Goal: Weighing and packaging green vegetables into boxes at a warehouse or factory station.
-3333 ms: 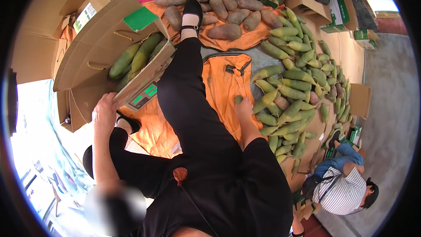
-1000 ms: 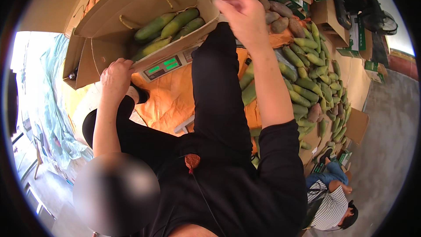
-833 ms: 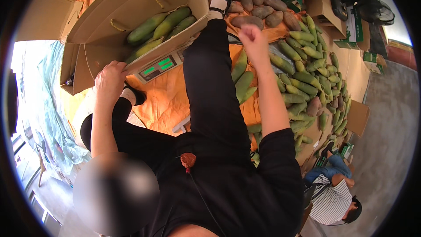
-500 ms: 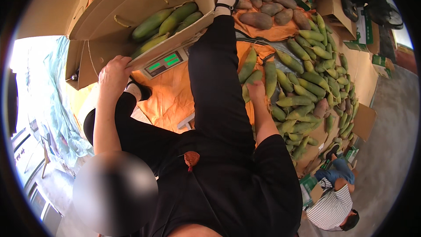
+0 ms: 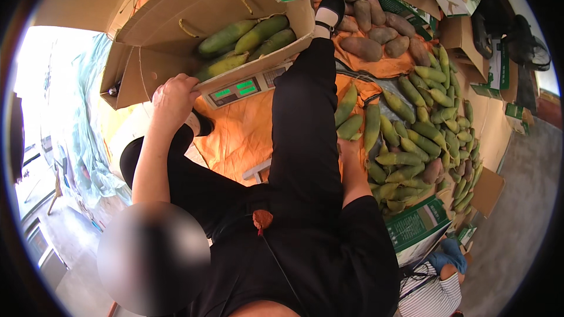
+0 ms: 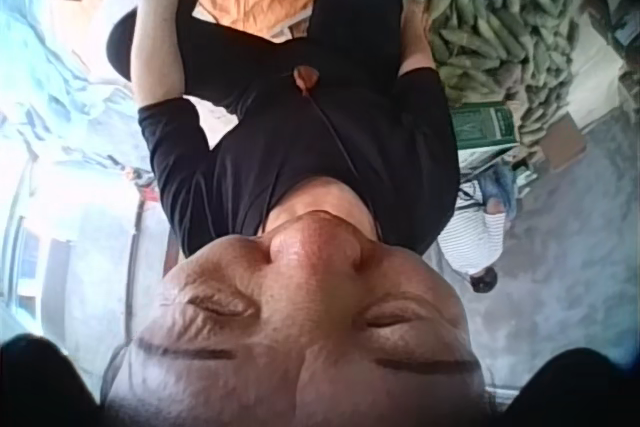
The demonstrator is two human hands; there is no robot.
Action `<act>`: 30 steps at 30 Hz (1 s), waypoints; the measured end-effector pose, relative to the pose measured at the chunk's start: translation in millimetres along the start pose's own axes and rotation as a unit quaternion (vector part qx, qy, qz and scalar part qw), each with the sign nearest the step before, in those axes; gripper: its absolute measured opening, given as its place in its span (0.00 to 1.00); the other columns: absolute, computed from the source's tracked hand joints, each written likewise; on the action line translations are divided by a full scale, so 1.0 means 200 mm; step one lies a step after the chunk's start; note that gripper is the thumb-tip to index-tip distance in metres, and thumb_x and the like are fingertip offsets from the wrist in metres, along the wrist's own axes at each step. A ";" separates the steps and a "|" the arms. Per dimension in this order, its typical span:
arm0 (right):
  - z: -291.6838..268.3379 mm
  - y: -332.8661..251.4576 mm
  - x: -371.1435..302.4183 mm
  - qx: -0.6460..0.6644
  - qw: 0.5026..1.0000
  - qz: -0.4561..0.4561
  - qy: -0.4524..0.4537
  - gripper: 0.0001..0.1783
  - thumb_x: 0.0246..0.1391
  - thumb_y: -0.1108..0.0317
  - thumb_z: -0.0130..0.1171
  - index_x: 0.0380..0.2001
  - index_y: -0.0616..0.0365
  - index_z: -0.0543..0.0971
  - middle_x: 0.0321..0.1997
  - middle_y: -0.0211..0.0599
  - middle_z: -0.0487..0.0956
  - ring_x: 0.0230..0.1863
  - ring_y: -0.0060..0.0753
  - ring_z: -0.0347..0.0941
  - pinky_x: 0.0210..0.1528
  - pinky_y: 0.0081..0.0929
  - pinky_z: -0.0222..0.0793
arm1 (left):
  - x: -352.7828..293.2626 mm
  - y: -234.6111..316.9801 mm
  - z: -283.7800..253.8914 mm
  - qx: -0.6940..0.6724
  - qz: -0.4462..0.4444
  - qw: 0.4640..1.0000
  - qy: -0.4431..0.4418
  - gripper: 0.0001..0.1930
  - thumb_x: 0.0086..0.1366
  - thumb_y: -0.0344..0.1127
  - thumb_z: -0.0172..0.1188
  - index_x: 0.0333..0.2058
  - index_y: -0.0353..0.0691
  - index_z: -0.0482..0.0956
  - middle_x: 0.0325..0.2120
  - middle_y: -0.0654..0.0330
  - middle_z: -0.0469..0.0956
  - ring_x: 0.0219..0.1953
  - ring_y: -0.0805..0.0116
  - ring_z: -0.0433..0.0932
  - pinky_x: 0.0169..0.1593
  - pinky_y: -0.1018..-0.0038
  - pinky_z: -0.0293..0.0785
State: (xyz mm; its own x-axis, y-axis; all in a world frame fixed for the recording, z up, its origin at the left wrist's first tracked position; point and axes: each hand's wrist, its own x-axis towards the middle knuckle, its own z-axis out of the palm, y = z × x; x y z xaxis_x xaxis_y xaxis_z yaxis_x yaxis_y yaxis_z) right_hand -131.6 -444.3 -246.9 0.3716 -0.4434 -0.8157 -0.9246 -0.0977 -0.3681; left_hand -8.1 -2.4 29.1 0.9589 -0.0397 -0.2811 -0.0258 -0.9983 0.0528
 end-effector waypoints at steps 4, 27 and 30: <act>-0.06 0.24 0.26 0.260 0.965 0.036 -0.009 0.27 0.40 0.71 0.68 0.47 0.56 0.73 0.41 0.38 0.76 0.40 0.35 0.74 0.31 0.33 0.68 | 0.07 0.05 0.02 -0.006 0.026 1.000 -0.001 0.10 0.54 0.37 0.61 0.36 0.43 0.80 0.32 0.58 0.76 0.41 0.57 0.76 0.43 0.61 0.71; -0.40 -1.13 -0.83 0.135 0.881 -0.414 -0.184 0.35 0.37 0.76 0.63 0.54 0.66 0.68 0.51 0.36 0.74 0.52 0.32 0.69 0.58 0.27 0.61 | 0.03 -0.01 0.07 0.028 0.047 0.998 0.025 0.07 0.55 0.36 0.60 0.31 0.42 0.80 0.30 0.58 0.75 0.38 0.59 0.77 0.40 0.63 0.74; -0.36 -1.42 -1.05 0.022 0.819 -0.539 -0.193 0.36 0.36 0.75 0.65 0.54 0.65 0.69 0.50 0.37 0.74 0.52 0.30 0.69 0.57 0.27 0.62 | 0.04 -0.02 0.07 0.033 0.043 0.998 0.024 0.07 0.55 0.36 0.60 0.31 0.42 0.80 0.30 0.58 0.75 0.38 0.59 0.77 0.40 0.63 0.74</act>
State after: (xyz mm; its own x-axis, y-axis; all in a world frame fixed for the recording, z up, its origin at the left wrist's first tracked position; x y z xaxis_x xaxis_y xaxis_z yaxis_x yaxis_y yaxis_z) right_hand 46.9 -387.2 61.0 0.9770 0.1967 -0.0830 -0.0404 -0.2116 -0.9765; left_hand -5.3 -0.3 12.8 0.9649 -0.1247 -0.2312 -0.1255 -0.9920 0.0113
